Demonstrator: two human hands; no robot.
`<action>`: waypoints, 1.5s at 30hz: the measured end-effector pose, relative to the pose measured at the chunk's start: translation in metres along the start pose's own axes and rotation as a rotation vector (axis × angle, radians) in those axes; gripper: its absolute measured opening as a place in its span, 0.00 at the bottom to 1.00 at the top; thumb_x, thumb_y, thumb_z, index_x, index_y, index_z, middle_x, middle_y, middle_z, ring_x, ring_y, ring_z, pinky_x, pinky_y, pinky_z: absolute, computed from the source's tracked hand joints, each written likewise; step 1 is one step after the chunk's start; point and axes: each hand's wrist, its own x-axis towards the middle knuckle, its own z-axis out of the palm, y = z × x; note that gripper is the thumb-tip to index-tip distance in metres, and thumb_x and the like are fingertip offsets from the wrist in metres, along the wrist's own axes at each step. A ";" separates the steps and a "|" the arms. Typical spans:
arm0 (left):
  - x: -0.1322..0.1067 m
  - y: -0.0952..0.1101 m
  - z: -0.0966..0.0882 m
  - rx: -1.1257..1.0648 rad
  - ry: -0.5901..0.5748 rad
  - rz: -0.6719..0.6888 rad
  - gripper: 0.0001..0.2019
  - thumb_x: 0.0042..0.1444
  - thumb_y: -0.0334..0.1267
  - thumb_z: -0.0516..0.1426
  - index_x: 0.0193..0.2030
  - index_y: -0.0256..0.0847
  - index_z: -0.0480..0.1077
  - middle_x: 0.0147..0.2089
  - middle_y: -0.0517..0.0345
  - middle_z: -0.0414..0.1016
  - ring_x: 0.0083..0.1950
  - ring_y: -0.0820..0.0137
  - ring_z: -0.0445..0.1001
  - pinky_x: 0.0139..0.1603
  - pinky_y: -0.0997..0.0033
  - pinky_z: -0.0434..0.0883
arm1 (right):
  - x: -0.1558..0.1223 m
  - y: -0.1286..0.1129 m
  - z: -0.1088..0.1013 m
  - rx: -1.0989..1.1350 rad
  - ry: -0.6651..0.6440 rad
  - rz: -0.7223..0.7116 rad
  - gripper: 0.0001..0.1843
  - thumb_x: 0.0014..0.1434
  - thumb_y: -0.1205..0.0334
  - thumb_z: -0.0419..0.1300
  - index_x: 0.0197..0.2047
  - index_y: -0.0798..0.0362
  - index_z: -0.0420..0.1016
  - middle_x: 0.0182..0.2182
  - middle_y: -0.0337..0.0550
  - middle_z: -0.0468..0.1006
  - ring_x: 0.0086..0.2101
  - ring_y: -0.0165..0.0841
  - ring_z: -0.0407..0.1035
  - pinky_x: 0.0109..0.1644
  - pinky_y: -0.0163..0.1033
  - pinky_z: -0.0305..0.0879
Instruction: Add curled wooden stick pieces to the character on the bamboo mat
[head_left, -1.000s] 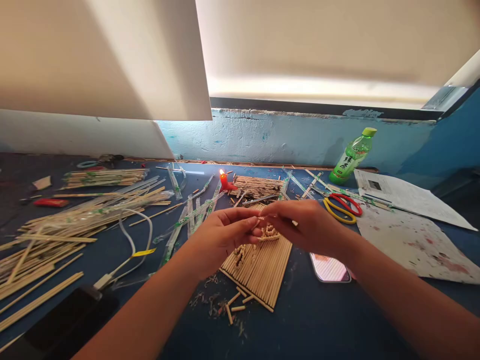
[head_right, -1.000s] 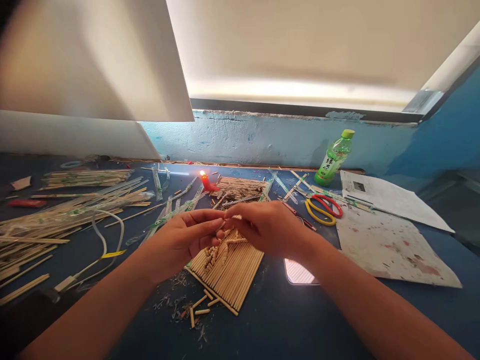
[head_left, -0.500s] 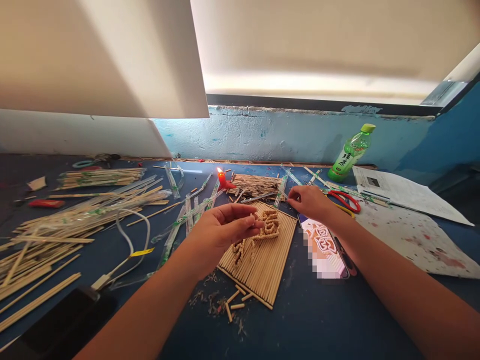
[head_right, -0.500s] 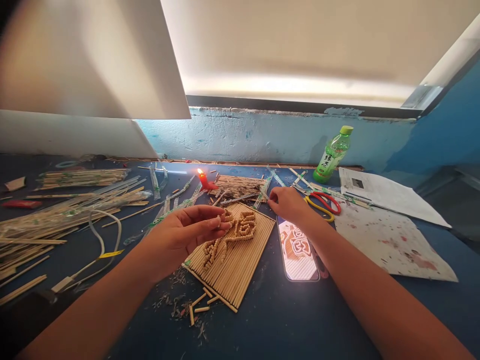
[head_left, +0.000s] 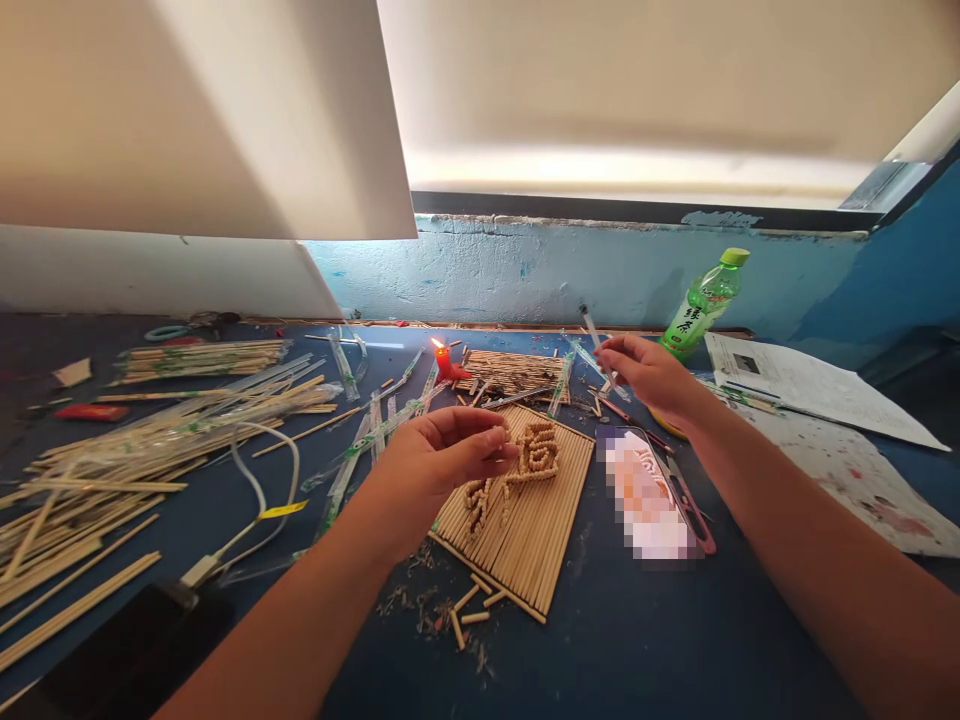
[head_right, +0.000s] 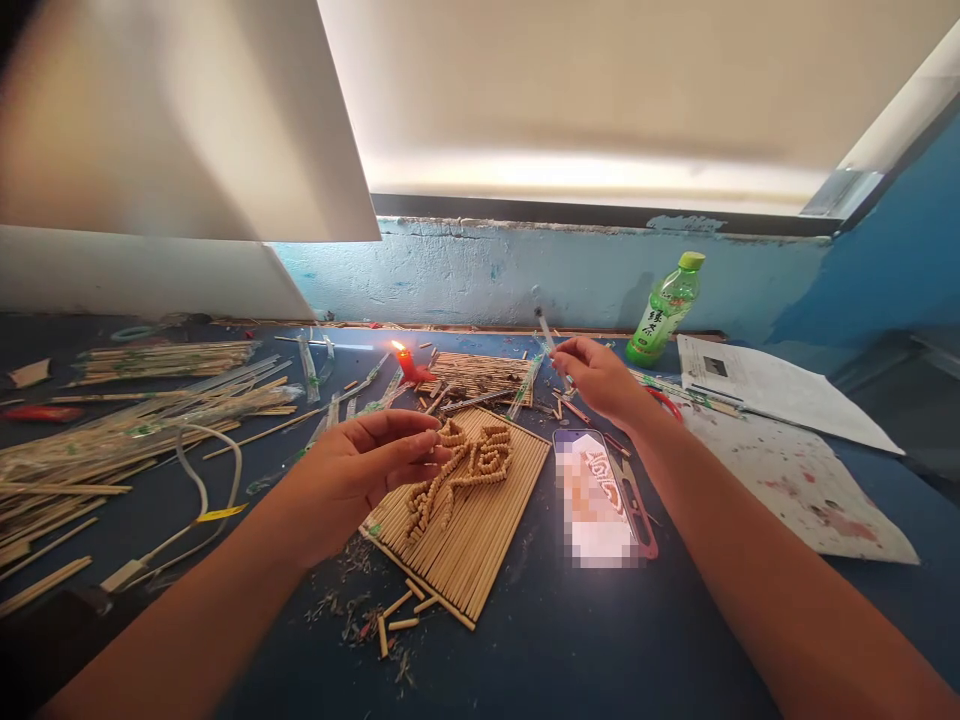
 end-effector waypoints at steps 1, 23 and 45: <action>0.001 0.000 -0.002 0.012 0.005 0.015 0.11 0.49 0.36 0.69 0.39 0.37 0.77 0.36 0.54 0.80 0.38 0.68 0.80 0.42 0.71 0.78 | 0.000 -0.003 -0.005 0.119 0.015 0.027 0.11 0.60 0.54 0.59 0.40 0.53 0.72 0.34 0.44 0.75 0.32 0.32 0.68 0.35 0.38 0.63; 0.005 -0.006 -0.007 0.137 0.054 0.051 0.13 0.50 0.40 0.68 0.42 0.39 0.77 0.37 0.54 0.79 0.37 0.70 0.77 0.41 0.71 0.75 | -0.032 -0.074 -0.042 0.413 0.074 -0.161 0.07 0.66 0.58 0.55 0.40 0.48 0.73 0.21 0.33 0.57 0.20 0.25 0.50 0.23 0.38 0.43; -0.007 -0.007 0.013 0.273 0.001 0.088 0.09 0.52 0.38 0.66 0.38 0.38 0.76 0.39 0.50 0.80 0.40 0.65 0.78 0.46 0.64 0.75 | 0.048 -0.056 0.108 -0.565 -0.164 -0.556 0.09 0.66 0.64 0.47 0.44 0.53 0.66 0.34 0.49 0.77 0.34 0.37 0.69 0.38 0.40 0.60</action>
